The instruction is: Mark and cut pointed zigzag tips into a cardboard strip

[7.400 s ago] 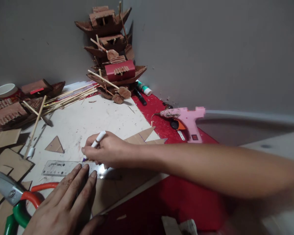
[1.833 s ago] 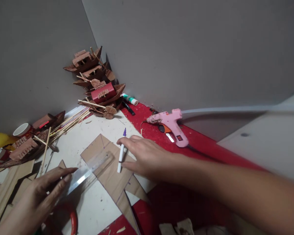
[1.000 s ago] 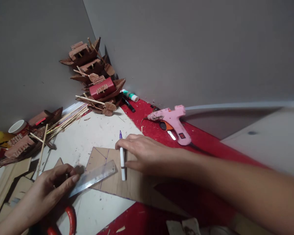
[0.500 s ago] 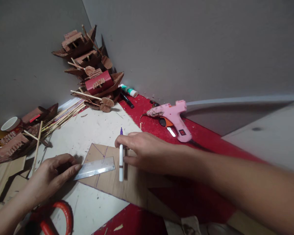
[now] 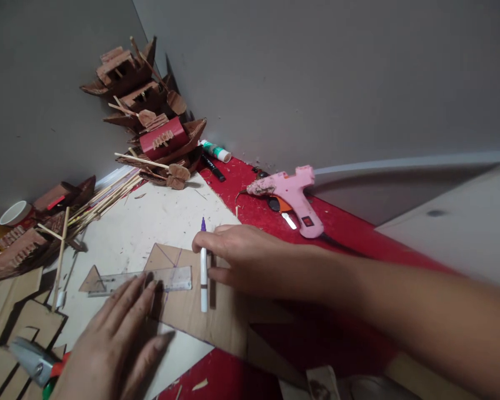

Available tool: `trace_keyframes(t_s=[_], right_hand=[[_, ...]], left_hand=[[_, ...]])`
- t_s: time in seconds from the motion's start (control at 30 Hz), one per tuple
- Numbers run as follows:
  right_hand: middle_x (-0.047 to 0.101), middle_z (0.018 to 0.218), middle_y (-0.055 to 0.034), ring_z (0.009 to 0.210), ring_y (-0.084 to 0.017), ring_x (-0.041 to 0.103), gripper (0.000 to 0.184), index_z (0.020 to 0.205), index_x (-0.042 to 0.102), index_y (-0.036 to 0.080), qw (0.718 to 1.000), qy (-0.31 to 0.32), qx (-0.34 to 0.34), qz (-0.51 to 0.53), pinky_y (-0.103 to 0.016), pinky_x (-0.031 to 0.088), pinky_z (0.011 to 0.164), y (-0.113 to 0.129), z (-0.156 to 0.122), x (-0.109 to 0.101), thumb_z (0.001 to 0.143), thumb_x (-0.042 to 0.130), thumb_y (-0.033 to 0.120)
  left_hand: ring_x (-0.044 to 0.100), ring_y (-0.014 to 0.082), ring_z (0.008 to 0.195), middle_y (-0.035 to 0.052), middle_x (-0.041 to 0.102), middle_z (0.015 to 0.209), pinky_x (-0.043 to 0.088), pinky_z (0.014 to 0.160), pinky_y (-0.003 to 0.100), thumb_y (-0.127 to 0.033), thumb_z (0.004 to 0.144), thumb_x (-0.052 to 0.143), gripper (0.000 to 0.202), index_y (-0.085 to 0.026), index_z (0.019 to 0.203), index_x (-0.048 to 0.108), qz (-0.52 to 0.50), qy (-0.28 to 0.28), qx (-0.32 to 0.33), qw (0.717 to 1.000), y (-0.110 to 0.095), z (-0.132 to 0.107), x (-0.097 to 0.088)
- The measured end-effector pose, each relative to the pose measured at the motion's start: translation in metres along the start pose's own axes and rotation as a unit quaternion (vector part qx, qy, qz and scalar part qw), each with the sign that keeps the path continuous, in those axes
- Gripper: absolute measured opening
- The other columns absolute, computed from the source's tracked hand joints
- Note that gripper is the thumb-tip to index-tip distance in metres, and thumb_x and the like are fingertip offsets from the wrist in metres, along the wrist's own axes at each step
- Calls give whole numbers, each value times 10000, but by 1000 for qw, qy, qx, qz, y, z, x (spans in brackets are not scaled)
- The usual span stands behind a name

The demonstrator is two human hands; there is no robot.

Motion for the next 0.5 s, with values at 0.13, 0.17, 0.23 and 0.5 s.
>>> trace_keyframes(t_s=[0.13,0.17,0.23,0.5], right_hand=[[613,878,-51,805,-197,577,156,991,598,197,1000,-14,-19,0,-286,422,706,-2,0,3,839,615,168],[614,878,-51,807,-197,579,164,992,597,198,1000,-18,-23,3,-286,422,711,-3,0,4,835,612,157],[619,889,-53,824,-203,585,182,999,596,200,1000,-16,-23,8,-291,422,720,-3,0,5,826,607,143],[606,866,-37,795,-198,581,201,992,608,222,1000,15,18,11,-275,395,676,3,-4,-1,807,611,140]], left_hand=[[546,344,1221,225,570,1347,544,865,421,-577,853,508,730,-22,1328,496,61,1,32,998,-17,-6,11],[552,353,1213,231,573,1342,540,861,427,-596,844,505,754,-17,1326,496,71,1,31,997,-18,-7,14],[552,370,1207,246,565,1345,518,875,444,-633,825,502,810,-5,1336,486,83,4,31,996,-19,-10,18],[479,368,1259,211,532,1391,359,1009,453,-723,800,450,942,-45,1450,370,78,21,31,996,-21,-20,25]])
Point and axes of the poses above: each hand's wrist, its own z-axis towards the middle knuckle, its own x-axis out of the palm, y = z × x, the point moved 2 cm from there along z, towards the middle knuckle
